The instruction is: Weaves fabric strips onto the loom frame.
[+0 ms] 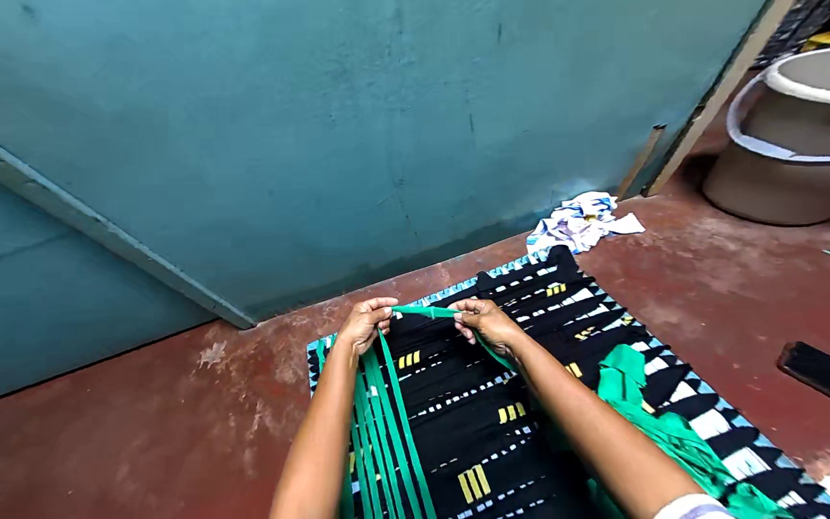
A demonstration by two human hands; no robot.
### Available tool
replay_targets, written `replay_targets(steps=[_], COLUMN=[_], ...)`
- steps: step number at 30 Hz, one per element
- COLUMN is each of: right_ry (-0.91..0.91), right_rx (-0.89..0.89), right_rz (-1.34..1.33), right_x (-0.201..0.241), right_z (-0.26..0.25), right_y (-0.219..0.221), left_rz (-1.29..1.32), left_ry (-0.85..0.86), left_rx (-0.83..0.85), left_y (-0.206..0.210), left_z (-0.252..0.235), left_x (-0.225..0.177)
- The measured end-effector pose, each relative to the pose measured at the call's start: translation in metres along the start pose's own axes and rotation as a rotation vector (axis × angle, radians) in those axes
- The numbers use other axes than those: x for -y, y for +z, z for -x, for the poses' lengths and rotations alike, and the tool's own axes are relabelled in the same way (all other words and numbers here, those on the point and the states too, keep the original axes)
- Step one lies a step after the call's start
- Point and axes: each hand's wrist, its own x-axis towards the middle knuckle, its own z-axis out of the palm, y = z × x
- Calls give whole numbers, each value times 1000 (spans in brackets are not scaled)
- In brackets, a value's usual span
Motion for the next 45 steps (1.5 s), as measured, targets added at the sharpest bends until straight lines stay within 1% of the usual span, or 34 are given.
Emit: replay_targets(steps=[2,6,9,11,16,19,23,28,30,33,35,37,39,40,42,45], right_ry=[-13,-80,-107,-93,-114,-139,-183,-106,-70,-13,-6,-37,-60,-66,-64,-55], right_rx=[-82,-182,-238,-253,-295,-312,-313,-281,-267,-243,-214,-171,-122,-104,-68,0], right_rz=[17,138,238,302,410,450,515,534,526,524,553,632,730,770,821,839], right_x=[-10,-32,-46,-54,-78,-91,-99,-105,-113,-123,-122,-117,-108,-105,-97,-92], right_z=[-7,-12,-10,-6,9,14,15,13,13,18,27,41,54,60,73,94], right_y=[12,31,41,47,62,67,74,75,73,69,69,67,63,62,57,44], left_rz=[-45,-164,-327,-449,-740,-803,-929,-984,-1005,-961,-925,-928,-952,-956,-972,-1049], left_ry=[-2,-55,-82,-68,-65,-72,-114,-159,-150,-68,15,158,369,474,628,761], left_rx=[-66,-185,-239,-257,-290,-312,-292,-254,-235,-267,-375,-507,-537,-509,-355,-85], left_y=[-18,-42,-45,-44,-43,-43,-42,-42,-43,-45,-40,-26,-8,2,21,47], left_z=[-9,-19,-28,-38,-66,-74,-78,-81,-79,-77,-70,-57,-40,-29,-1,50], left_x=[4,9,13,19,42,50,52,57,58,66,72,80,90,97,110,131])
